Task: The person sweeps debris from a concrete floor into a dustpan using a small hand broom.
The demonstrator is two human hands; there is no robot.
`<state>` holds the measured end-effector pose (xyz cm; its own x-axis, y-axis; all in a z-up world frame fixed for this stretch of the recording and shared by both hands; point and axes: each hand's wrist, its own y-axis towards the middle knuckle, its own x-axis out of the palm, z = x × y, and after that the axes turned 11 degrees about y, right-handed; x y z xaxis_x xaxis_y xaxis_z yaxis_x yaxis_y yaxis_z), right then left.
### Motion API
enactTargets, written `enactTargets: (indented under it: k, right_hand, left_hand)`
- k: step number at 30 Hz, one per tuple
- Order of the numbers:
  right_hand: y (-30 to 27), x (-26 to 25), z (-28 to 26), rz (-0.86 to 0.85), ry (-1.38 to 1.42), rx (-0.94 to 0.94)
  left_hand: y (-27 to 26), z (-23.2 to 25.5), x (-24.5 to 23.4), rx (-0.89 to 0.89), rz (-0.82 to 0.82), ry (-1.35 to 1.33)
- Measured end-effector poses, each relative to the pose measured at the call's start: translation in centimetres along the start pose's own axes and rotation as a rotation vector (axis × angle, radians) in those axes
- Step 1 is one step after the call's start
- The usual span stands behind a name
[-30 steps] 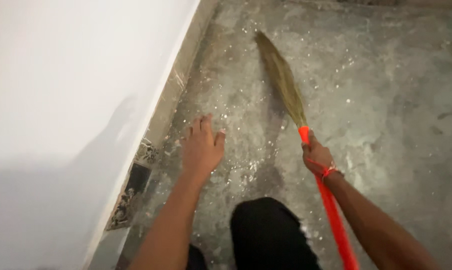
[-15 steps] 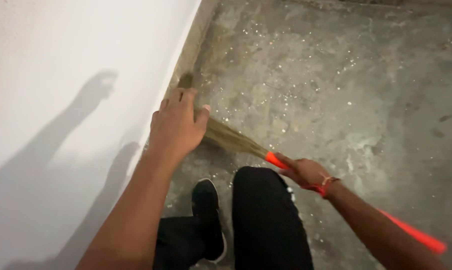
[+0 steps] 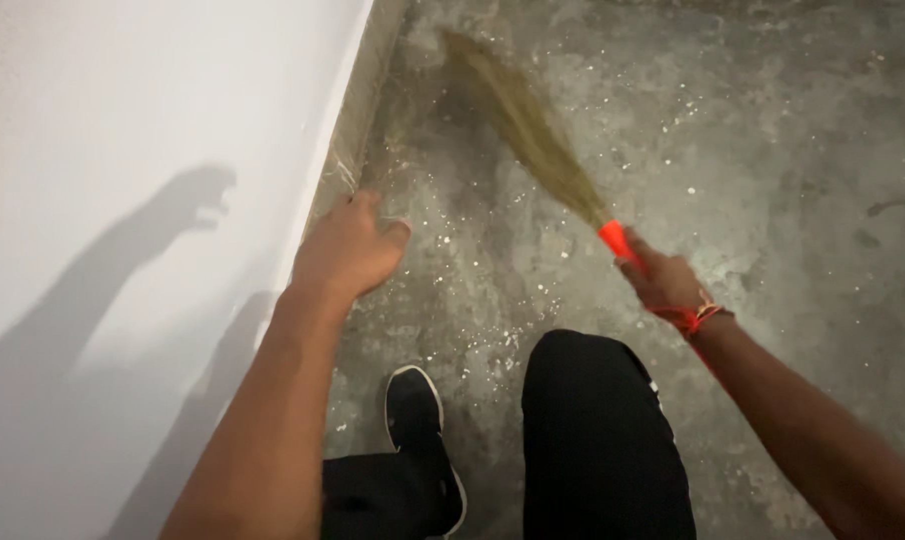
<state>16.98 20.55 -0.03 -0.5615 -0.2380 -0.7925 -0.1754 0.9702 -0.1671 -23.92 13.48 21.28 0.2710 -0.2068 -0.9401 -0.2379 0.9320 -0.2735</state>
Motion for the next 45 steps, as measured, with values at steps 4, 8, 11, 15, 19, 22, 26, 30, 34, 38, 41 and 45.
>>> enactTargets:
  k: [4,8,11,15,19,22,26,30,34,38,41,45]
  right_hand:
    - [-0.9,0.4,-2.5,-0.24,-0.138,0.028]
    - [-1.3,0.7,-4.0,-0.414,-0.323,0.041]
    - [-0.7,1.0,-3.6,-0.355,-0.206,0.262]
    - [-0.1,1.8,-2.4,-0.152,-0.157,0.119]
    - [-0.1,4.0,-3.1,-0.106,-0.073,0.115]
    - [0.3,5.5,-3.1,-0.178,0.003,-0.016]
    - [-1.1,9.0,-2.3,-0.27,0.115,-0.344]
    - [-2.2,10.6,-0.8,-0.359,0.004,-0.209]
    - [-1.6,11.3,4.0,-0.204,0.166,0.026]
    - [-1.0,10.8,8.7,0.143,0.189,0.059]
    - [-2.9,6.8,8.8,0.166,0.267,0.382]
    - [-4.8,1.3,6.3,0.331,0.175,0.371]
  left_hand:
    - [-0.1,1.6,0.1,-0.064,-0.063,-0.068]
    - [-0.3,3.3,0.8,0.059,0.077,-0.073]
    - [-0.5,4.2,1.1,0.095,0.103,-0.082]
    - [-0.6,4.8,1.1,0.126,0.127,-0.095]
    - [-0.8,5.3,1.0,0.055,0.094,-0.151]
    - [-0.9,6.3,0.6,0.038,0.088,-0.138]
    - [-0.7,7.4,0.5,0.058,0.047,-0.103]
    - [0.1,7.9,0.5,0.089,0.009,-0.035]
    - [1.1,8.4,0.7,0.073,0.009,-0.064]
    - [2.2,9.9,1.1,0.14,0.003,-0.01]
    - [2.5,11.4,1.0,0.175,-0.022,0.029]
    - [2.3,12.7,0.9,0.223,-0.038,0.082]
